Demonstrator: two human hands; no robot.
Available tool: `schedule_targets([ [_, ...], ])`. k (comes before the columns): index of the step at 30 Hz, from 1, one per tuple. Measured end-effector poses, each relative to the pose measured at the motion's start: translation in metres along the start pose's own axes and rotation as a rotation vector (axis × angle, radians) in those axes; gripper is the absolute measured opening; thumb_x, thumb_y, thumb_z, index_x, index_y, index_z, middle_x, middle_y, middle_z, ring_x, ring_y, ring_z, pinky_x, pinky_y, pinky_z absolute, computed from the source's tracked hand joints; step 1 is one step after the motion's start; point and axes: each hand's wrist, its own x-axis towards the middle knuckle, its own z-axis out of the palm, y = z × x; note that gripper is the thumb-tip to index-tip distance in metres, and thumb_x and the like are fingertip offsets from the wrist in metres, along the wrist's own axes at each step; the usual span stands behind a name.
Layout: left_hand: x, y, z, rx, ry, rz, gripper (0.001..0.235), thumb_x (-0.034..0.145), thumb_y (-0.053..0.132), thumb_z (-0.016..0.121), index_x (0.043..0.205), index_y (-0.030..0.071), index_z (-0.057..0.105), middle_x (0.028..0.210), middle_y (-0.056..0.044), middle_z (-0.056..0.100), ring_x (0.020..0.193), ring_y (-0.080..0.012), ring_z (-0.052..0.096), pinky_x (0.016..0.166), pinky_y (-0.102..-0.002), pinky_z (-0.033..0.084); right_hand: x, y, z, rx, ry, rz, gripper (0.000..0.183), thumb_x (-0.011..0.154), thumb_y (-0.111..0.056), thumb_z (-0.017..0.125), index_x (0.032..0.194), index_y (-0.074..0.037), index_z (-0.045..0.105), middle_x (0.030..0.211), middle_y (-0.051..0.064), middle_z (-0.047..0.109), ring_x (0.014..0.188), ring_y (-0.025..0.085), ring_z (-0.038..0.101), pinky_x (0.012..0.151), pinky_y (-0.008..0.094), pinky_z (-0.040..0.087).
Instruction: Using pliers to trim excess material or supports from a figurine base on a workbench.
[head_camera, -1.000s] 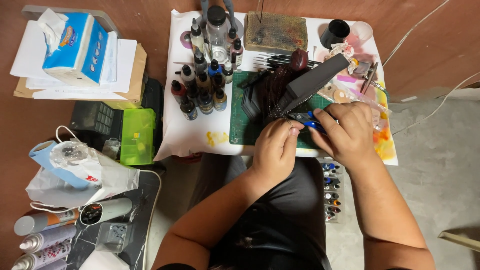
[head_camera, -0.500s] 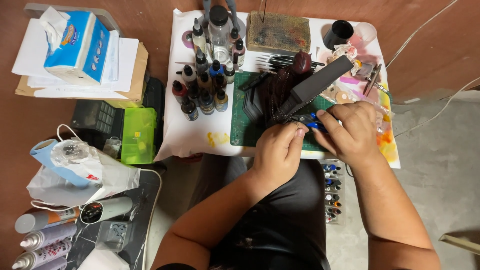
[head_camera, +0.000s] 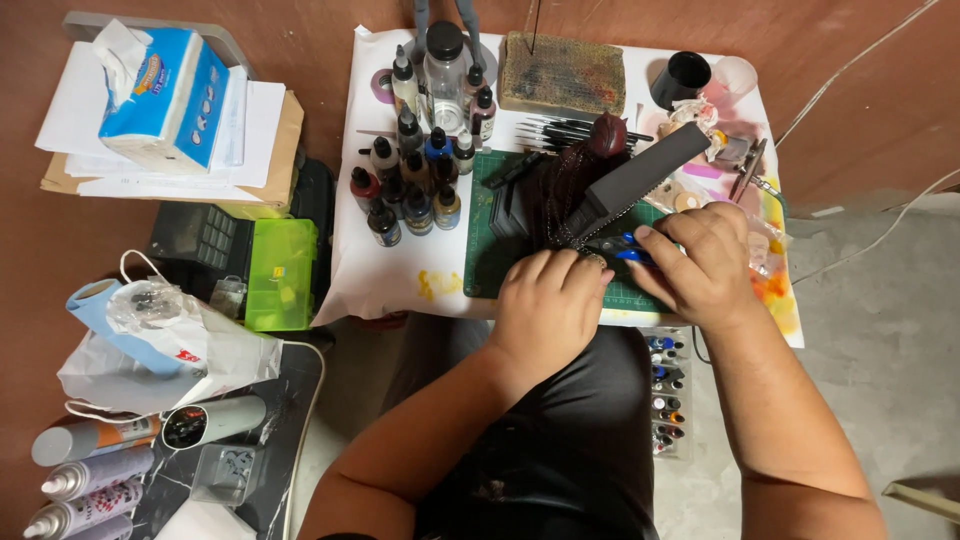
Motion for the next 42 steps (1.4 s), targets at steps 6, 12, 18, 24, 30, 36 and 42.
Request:
schedule_targets([
  [6,-0.004,-0.002,0.001,0.071,0.109,0.085,0.021,0.103,0.029,0.054,0.092,0.014,0.063,0.087,-0.003,0.055,0.083,-0.0235,0.063,0.077,-0.036,0.055,0.001,0.002,0.0,0.009,0.005,-0.01,0.028,0.097,-0.021,0.076,0.114,0.002,0.077,0.101,0.02,0.066,0.08,0.037,0.061,0.077,0.052,0.049],
  [12,0.006,-0.007,-0.011,0.031,0.177,0.155,0.021,0.105,0.028,0.053,0.097,0.013,0.066,0.092,-0.005,0.056,0.084,-0.0248,0.062,0.078,-0.038,0.056,0.002,0.002,-0.001,0.019,0.011,-0.014,0.028,0.096,-0.02,0.077,0.112,0.003,0.078,0.101,0.022,0.066,0.079,0.038,0.06,0.076,0.053,0.049],
  [18,0.017,-0.012,-0.022,-0.04,0.194,0.27,0.019,0.103,0.022,0.057,0.094,0.01,0.069,0.099,-0.006,0.065,0.085,-0.0232,0.065,0.079,-0.035,0.057,0.004,0.0,0.001,0.008,0.032,-0.014,0.027,0.097,-0.02,0.076,0.111,0.002,0.077,0.101,0.021,0.066,0.08,0.037,0.06,0.077,0.052,0.05],
  [24,0.027,-0.022,-0.022,-0.147,0.115,0.378,0.017,0.102,0.017,0.057,0.093,0.008,0.068,0.1,-0.006,0.067,0.086,-0.0233,0.067,0.078,-0.034,0.057,0.003,-0.002,0.002,0.018,0.051,0.023,0.028,0.099,-0.024,0.073,0.111,0.001,0.078,0.1,0.02,0.067,0.079,0.037,0.06,0.079,0.052,0.05],
  [30,0.036,-0.027,-0.035,-0.147,0.009,0.484,0.017,0.101,0.012,0.055,0.101,0.004,0.071,0.103,-0.009,0.068,0.091,-0.0266,0.069,0.082,-0.035,0.059,-0.004,-0.008,0.01,0.031,0.098,0.094,0.031,0.098,-0.026,0.073,0.114,0.001,0.077,0.099,0.019,0.068,0.081,0.037,0.062,0.08,0.053,0.051],
  [36,0.048,-0.034,-0.045,-0.051,-0.02,0.659,0.019,0.103,0.004,0.053,0.098,0.005,0.072,0.097,-0.01,0.068,0.085,-0.0268,0.068,0.079,-0.034,0.059,-0.006,-0.015,0.021,0.083,0.179,0.165,0.029,0.097,-0.023,0.073,0.114,0.0,0.077,0.099,0.019,0.067,0.079,0.037,0.062,0.079,0.053,0.05],
  [42,0.08,-0.017,-0.053,0.033,-0.075,0.806,0.032,0.094,-0.004,0.046,0.114,0.009,0.068,0.086,-0.006,0.059,0.081,-0.0207,0.063,0.072,-0.029,0.059,-0.012,-0.015,0.03,0.068,0.228,0.176,0.03,0.098,-0.028,0.072,0.114,-0.003,0.077,0.099,0.017,0.067,0.082,0.035,0.062,0.082,0.051,0.049],
])
